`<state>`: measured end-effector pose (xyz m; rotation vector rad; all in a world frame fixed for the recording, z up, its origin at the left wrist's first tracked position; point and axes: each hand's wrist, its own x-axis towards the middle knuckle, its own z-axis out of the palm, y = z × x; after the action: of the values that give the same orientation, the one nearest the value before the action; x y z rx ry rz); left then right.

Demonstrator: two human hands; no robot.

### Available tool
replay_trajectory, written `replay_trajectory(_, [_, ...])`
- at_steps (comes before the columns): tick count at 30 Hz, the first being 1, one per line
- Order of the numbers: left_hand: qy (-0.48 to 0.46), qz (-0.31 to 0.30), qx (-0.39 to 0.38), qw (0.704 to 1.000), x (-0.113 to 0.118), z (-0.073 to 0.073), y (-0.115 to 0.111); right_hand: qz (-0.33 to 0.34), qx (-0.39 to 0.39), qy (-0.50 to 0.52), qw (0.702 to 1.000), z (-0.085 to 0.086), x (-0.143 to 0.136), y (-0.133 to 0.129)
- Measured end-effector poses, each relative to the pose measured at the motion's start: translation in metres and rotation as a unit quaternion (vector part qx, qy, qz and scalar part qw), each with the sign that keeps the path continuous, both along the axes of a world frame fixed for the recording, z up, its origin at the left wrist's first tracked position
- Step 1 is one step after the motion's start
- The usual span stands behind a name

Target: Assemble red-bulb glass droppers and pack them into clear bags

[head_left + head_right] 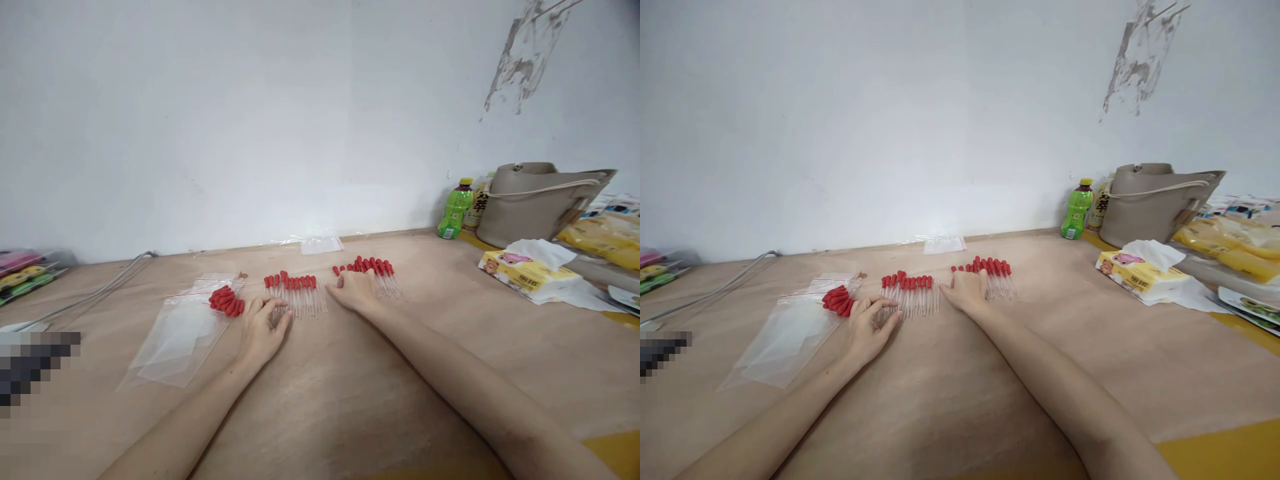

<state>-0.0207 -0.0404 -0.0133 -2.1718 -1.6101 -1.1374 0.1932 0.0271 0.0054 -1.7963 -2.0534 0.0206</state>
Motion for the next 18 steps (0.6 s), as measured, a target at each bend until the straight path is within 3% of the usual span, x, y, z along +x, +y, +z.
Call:
replay_trajectory(5, [0.004, 0.035, -0.031, 0.999, -0.007, -0.004, 0.013, 0.016, -0.027, -0.017, 0.999, -0.005, -0.021, -0.008])
replay_trajectory(9, [0.037, 0.05, -0.15, 0.987, -0.008, -0.002, 0.025, 0.003, -0.027, -0.033, 0.999, -0.004, -0.023, -0.01])
replay_trajectory(13, [0.08, 0.009, -0.245, 0.966, -0.003, 0.002, 0.035, -0.014, -0.033, -0.032, 0.999, -0.002, -0.016, -0.005])
replay_trajectory(18, [0.071, -0.025, -0.259, 0.963, 0.019, 0.001, 0.042, -0.039, -0.033, -0.018, 0.999, -0.004, -0.004, 0.002])
